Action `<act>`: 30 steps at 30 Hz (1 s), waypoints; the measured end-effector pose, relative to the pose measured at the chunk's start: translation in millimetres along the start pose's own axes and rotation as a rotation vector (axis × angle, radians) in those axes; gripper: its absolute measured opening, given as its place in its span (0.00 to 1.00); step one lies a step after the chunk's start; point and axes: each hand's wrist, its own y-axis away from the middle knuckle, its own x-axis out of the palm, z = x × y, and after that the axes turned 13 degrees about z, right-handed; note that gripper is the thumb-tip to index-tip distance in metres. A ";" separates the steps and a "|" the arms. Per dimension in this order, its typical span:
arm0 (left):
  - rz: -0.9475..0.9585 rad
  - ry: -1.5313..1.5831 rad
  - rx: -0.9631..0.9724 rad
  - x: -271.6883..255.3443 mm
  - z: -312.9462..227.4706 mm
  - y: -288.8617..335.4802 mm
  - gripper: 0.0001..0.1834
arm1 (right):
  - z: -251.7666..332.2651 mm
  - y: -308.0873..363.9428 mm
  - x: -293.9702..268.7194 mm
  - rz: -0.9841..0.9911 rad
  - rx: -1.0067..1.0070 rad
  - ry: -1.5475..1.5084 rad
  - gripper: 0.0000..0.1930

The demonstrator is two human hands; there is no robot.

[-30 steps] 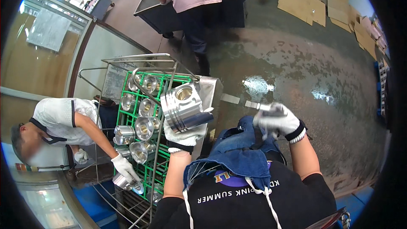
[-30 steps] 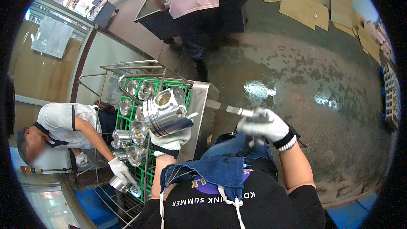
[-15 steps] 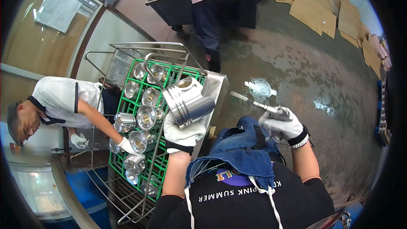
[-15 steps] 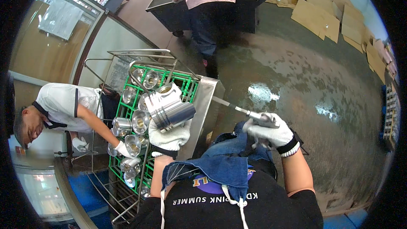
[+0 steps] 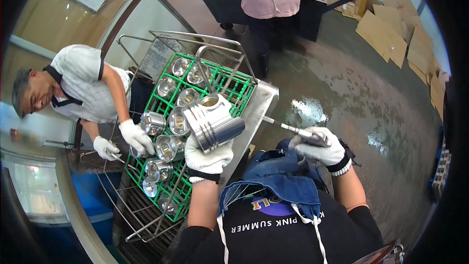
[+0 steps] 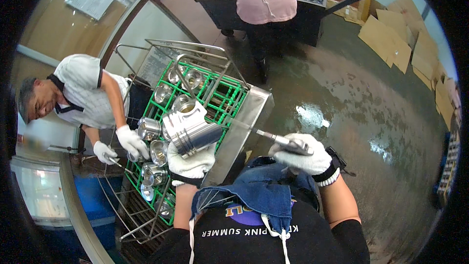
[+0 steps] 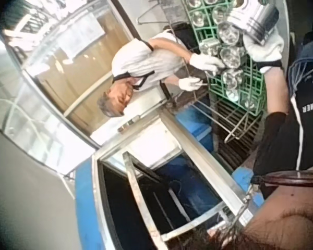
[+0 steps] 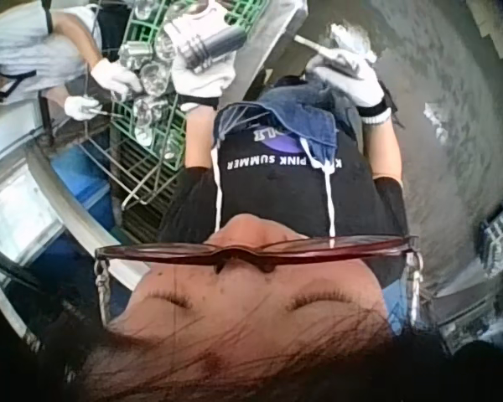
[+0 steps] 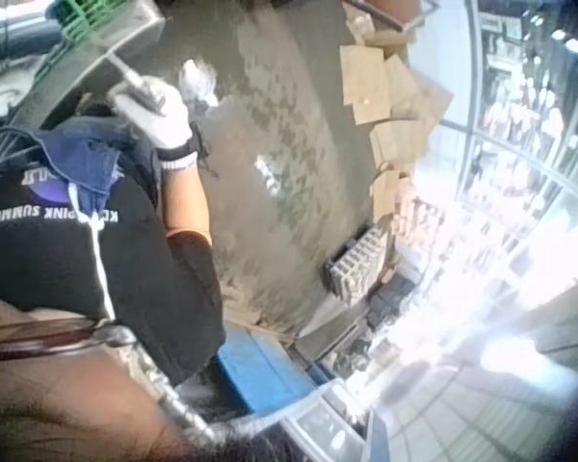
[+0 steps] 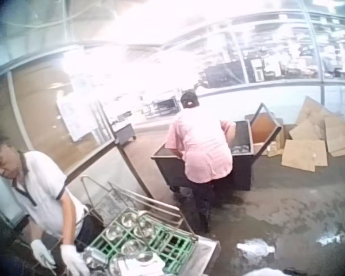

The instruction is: Loading metal pistons into a cleaning rack and operating an industrial cleaning machine.

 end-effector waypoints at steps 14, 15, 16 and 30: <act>-0.137 -0.315 0.491 -38.4 -120.1 24.3 0.28 | 8.0 -58.0 26.4 0.487 -0.470 0.405 0.10; -0.103 -0.314 0.490 -38.3 -126.5 23.0 0.26 | 17.0 -59.7 28.0 0.406 -0.137 0.251 0.11; -0.069 -0.314 0.488 -37.7 -131.6 20.2 0.23 | 23.0 -61.4 28.6 0.314 0.194 0.094 0.11; 0.037 -0.789 0.273 -71.3 -120.6 -184.6 0.11 | -6.7 -50.6 29.6 0.147 -0.042 0.165 0.08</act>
